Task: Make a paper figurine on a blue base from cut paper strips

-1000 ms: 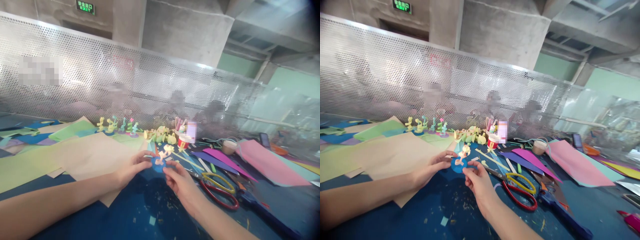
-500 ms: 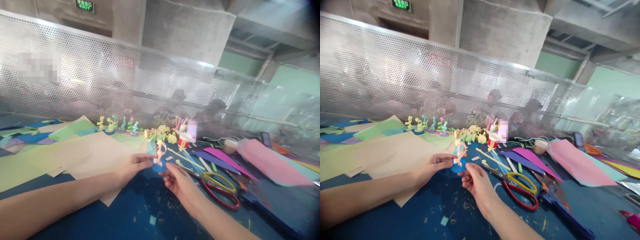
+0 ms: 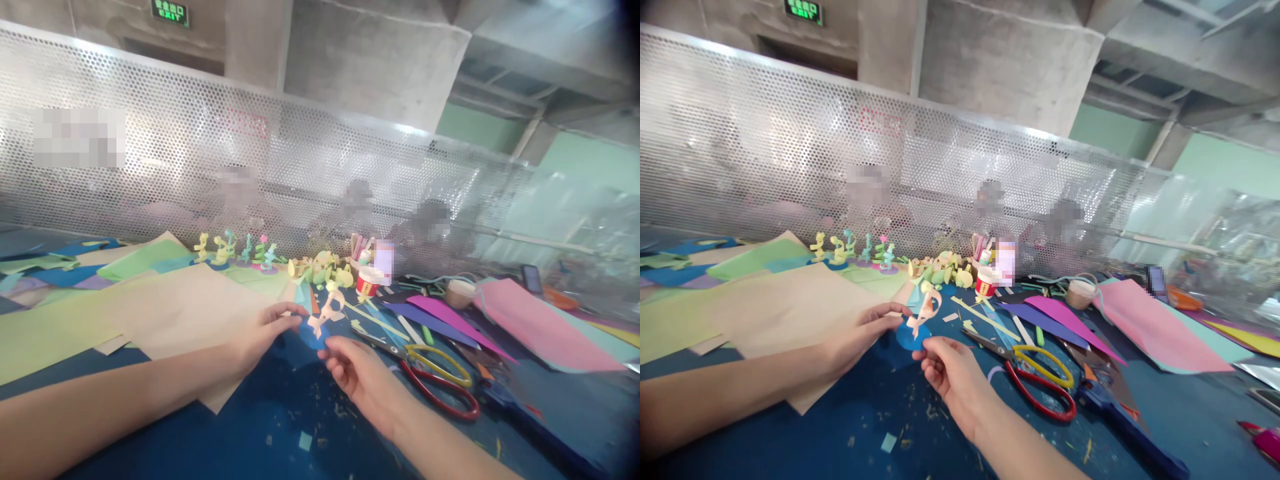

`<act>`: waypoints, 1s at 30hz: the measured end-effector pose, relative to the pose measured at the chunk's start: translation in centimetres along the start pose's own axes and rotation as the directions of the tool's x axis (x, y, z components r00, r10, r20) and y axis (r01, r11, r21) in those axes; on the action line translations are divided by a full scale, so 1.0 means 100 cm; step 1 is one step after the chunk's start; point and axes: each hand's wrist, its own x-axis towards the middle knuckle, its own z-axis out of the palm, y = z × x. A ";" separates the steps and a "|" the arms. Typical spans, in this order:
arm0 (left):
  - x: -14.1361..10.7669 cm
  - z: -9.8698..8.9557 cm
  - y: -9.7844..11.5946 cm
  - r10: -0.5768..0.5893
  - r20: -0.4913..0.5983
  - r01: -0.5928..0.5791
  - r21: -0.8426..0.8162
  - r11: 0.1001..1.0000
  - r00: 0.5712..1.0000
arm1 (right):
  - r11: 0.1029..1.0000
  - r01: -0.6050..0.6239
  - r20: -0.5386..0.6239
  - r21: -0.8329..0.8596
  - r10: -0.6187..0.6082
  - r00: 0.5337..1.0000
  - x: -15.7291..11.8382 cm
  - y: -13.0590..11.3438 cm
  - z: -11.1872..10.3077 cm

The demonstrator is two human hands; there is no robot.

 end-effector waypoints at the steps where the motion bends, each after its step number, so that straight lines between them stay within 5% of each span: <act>1: -0.001 0.000 0.002 0.011 -0.003 -0.011 -0.004 1.000 1.000 | 1.000 0.001 0.001 0.014 -0.001 1.000 0.000 0.001 0.000; 8: -0.004 0.002 0.007 -0.020 0.163 0.010 0.057 0.998 0.986 | 0.998 -0.007 -0.020 0.063 0.008 1.000 0.001 -0.001 0.000; 21: 0.001 0.002 0.002 -0.044 0.115 0.041 0.028 0.999 0.992 | 1.000 0.026 0.009 0.015 -0.027 1.000 -0.001 -0.004 0.000; 27: 0.017 -0.012 0.020 0.022 -0.110 -0.015 0.062 0.998 0.994 | 0.984 0.106 0.027 -0.143 -0.103 0.994 0.001 -0.002 -0.002; 30: 0.035 -0.037 0.022 0.112 -0.326 -0.025 0.262 0.965 0.939 | 0.971 0.112 0.005 -0.210 -0.113 0.994 0.003 0.000 -0.002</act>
